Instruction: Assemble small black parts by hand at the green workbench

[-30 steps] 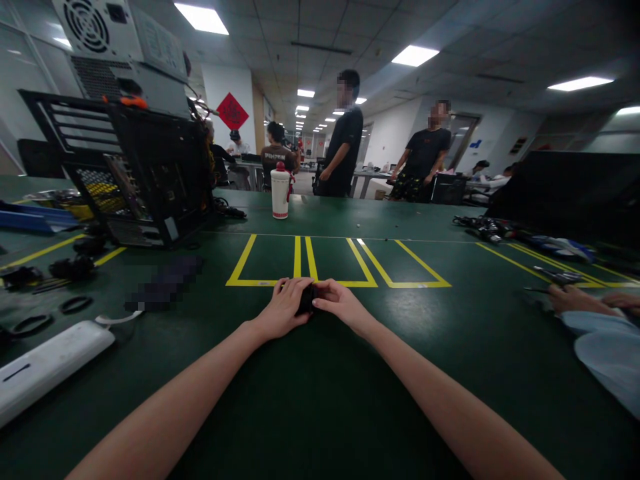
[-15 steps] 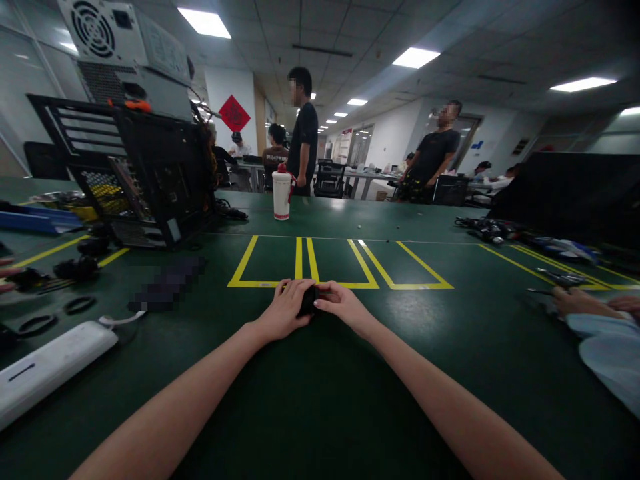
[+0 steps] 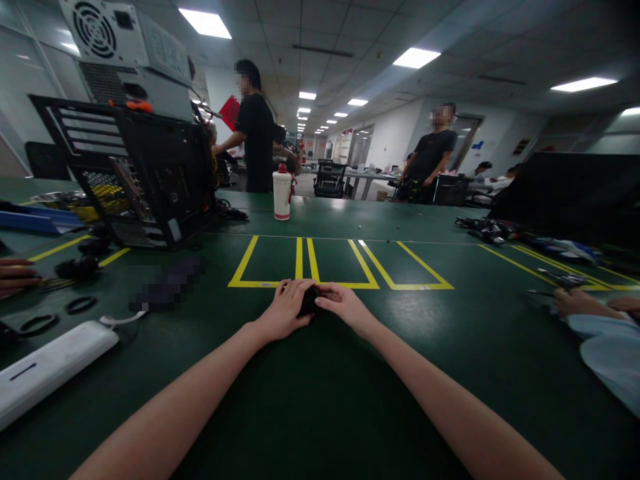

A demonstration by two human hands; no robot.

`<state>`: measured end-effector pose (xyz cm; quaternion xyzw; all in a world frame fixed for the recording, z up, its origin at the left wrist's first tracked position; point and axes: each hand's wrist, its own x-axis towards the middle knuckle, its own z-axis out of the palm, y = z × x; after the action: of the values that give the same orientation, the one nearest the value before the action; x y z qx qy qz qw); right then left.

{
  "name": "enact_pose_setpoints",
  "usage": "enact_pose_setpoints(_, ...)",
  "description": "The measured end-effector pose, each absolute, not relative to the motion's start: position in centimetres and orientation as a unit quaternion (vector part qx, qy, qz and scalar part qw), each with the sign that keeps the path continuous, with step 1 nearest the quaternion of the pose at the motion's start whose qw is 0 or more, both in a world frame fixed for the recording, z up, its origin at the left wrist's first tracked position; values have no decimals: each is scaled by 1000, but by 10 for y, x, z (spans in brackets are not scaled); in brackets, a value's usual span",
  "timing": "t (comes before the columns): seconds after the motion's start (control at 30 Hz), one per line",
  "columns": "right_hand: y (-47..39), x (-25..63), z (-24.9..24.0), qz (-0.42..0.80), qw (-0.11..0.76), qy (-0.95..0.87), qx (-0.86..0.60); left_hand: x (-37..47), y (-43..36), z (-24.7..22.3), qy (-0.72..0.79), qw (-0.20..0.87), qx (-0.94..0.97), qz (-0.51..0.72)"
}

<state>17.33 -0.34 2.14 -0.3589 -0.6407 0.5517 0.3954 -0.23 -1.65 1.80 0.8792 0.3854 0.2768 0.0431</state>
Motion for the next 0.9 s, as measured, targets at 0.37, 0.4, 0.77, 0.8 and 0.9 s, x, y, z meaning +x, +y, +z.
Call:
enact_pose_setpoints(0.37,-5,170,21,540,420,-641,-347,-1,-15,16,388,40,877,281)
enact_pose_setpoints(0.4,-4,171,21,542,415,-640,-353,-1,-15,16,388,39,877,281)
enact_pose_setpoints(0.77,-6,172,22,543,415,-650,-331,-2,-16,17,389,43,878,277)
enact_pose_setpoints(0.8,-6,171,22,539,419,-650,-335,-2,-16,17,387,43,878,278)
enact_pose_setpoints(0.9,-5,172,22,534,413,-648,-354,-2,-16,17,384,44,879,281)
